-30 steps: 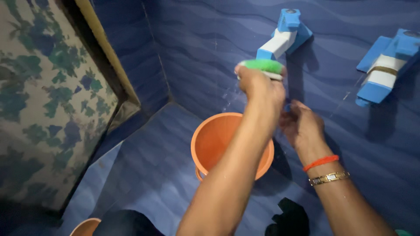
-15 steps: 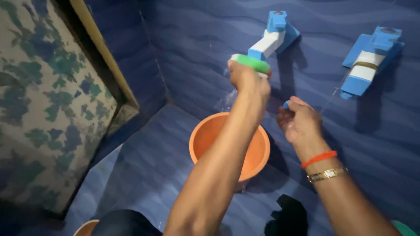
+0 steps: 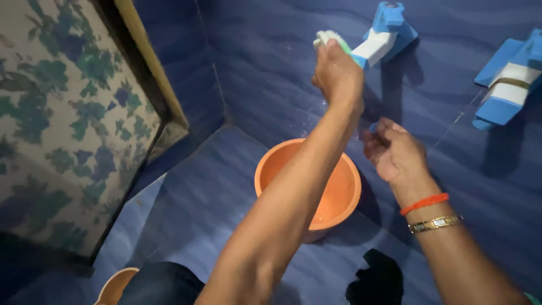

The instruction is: The person washes a dark rag using water from a faucet, then scrubs the wall tiles and fixtures with a brush and cleaning tool.

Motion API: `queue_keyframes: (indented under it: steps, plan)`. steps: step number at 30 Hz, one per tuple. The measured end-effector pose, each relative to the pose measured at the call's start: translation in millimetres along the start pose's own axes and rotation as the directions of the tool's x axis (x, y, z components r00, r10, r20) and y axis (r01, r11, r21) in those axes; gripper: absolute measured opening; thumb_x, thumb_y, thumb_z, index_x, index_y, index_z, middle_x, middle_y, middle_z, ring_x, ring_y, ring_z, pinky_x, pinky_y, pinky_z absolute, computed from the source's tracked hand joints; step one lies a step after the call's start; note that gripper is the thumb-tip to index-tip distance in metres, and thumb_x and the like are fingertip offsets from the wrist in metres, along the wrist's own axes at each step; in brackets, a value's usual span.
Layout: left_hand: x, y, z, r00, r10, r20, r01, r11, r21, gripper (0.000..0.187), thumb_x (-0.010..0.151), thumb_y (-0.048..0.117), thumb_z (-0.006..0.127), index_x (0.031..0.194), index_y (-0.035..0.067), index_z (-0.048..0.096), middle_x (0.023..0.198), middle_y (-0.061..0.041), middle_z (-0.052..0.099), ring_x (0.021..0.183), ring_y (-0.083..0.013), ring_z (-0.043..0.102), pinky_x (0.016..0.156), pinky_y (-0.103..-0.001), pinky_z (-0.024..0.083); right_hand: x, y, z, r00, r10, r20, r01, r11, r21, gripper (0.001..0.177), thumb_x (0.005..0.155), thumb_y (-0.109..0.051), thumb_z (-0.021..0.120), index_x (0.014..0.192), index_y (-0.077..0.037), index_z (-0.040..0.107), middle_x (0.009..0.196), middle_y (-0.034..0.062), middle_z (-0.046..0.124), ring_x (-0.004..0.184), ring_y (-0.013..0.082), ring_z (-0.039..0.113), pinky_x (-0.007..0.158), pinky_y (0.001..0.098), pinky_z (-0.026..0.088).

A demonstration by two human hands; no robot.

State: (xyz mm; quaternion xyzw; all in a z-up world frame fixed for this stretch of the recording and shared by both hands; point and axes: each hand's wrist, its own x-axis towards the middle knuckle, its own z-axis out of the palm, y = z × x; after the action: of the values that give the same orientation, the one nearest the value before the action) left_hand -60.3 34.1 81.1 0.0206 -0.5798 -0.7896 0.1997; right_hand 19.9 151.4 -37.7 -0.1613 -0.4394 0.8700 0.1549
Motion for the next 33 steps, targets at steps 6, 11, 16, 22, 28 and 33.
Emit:
queue_keyframes:
  steps: [6,11,16,22,28,33]
  plan:
    - [-24.6,-6.7,-58.7,0.953,0.2,0.228,-0.233,0.965,0.125,0.042,0.103,0.036,0.045,0.128,0.007,0.063,0.085,-0.027,0.07,0.079,-0.0446,0.07,0.073,-0.052,0.052,-3.7,1.4,30.8,0.969,0.007,0.245,-0.02,0.998,0.053,0.05,0.099,-0.004,0.049,0.149,-0.008,0.047,0.098,0.0077,0.062,0.088,0.02,0.061,0.079,0.0403,0.058]
    - [-42.3,-50.1,-100.6,0.698,0.455,0.552,-0.579,0.813,0.062,0.041,0.107,0.038,0.048,0.134,0.011,0.064,0.09,-0.025,0.07,0.085,-0.0416,0.071,0.082,-0.051,0.052,-12.9,6.4,32.7,0.962,-0.059,0.267,0.099,0.986,-0.137,0.042,0.1,-0.006,0.057,0.142,-0.004,0.055,0.116,0.0062,0.068,0.099,0.0188,0.067,0.085,0.0354,0.055]
    - [-80.3,-69.7,-82.9,0.815,0.33,0.477,-0.473,0.854,0.216,0.052,0.102,0.036,0.056,0.146,0.009,0.059,0.106,-0.025,0.061,0.103,-0.0379,0.06,0.087,-0.047,0.052,-4.9,1.0,17.5,0.957,-0.096,0.275,0.114,0.992,-0.05,0.035,0.103,-0.016,0.057,0.135,-0.001,0.06,0.118,0.0076,0.07,0.103,0.0169,0.069,0.092,0.0322,0.058]
    - [-74.9,-52.3,-85.5,0.824,-0.081,0.561,-0.004,0.989,0.149,0.044,0.106,0.034,0.048,0.133,0.004,0.063,0.098,-0.026,0.068,0.09,-0.039,0.071,0.083,-0.046,0.058,-14.6,5.4,3.6,0.968,-0.106,0.227,0.134,0.985,-0.112,0.034,0.104,-0.019,0.06,0.131,0.001,0.063,0.113,0.0063,0.07,0.097,0.0163,0.066,0.086,0.0312,0.056]
    - [-87.5,-66.6,-90.3,0.864,0.1,0.494,-0.293,0.897,0.33,0.042,0.107,0.033,0.045,0.136,0.008,0.064,0.091,-0.022,0.067,0.09,-0.0395,0.065,0.085,-0.053,0.048,-19.3,17.5,15.9,0.981,-0.166,0.099,0.18,0.97,-0.162,0.026,0.1,-0.013,0.066,0.122,0.001,0.067,0.104,0.0048,0.072,0.089,0.0143,0.068,0.079,0.0308,0.057]
    - [-98.2,-67.1,-115.4,0.87,0.301,0.39,-0.412,0.878,0.242,0.045,0.107,0.031,0.046,0.138,0.001,0.059,0.092,-0.027,0.065,0.09,-0.0435,0.061,0.084,-0.052,0.047,-26.6,27.2,31.8,0.952,-0.223,0.207,0.277,0.917,-0.287,0.027,0.102,-0.014,0.067,0.125,0.0,0.068,0.1,0.0049,0.07,0.081,0.0131,0.063,0.07,0.0282,0.05]
